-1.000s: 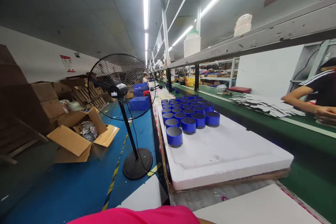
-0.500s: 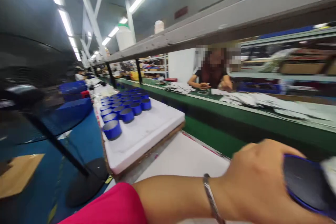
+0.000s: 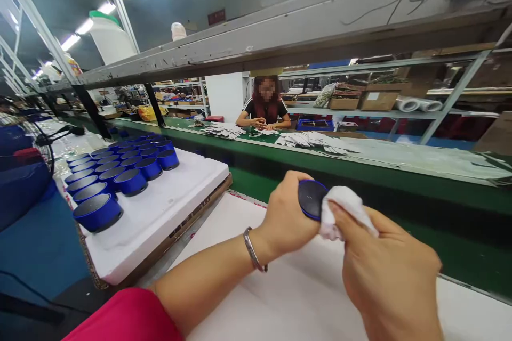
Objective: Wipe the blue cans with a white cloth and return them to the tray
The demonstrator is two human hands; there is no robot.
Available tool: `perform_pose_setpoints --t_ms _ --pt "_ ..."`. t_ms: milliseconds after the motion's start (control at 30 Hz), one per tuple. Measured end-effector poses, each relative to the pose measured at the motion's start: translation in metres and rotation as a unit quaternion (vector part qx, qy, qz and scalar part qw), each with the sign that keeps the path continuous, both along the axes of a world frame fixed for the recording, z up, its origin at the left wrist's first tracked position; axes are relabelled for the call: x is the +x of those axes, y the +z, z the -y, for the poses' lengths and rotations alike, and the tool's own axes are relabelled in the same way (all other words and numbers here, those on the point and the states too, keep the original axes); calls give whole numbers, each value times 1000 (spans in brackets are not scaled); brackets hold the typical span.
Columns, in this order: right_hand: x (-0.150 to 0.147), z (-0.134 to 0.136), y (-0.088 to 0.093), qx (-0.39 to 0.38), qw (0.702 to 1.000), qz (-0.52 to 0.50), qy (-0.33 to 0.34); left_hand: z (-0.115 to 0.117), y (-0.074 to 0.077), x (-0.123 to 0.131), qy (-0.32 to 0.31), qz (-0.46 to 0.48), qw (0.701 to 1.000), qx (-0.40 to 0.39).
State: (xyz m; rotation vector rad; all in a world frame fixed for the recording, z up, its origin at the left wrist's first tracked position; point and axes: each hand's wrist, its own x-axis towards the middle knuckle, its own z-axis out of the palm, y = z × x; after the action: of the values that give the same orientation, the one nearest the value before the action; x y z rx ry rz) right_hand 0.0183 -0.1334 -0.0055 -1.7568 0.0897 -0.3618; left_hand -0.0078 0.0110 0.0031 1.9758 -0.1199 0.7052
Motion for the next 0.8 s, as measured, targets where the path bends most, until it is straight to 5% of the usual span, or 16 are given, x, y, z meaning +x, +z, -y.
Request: perform_pose_setpoints --t_ms 100,333,800 --pt "-8 -4 10 65 998 -28 4 -7 5 0 12 -7 999 -41" --pt "20 7 33 257 965 9 45 3 6 -8 -132 -26 984 -115" --pt "7 6 48 229 961 -62 146 -15 6 -3 -146 137 978 -58"
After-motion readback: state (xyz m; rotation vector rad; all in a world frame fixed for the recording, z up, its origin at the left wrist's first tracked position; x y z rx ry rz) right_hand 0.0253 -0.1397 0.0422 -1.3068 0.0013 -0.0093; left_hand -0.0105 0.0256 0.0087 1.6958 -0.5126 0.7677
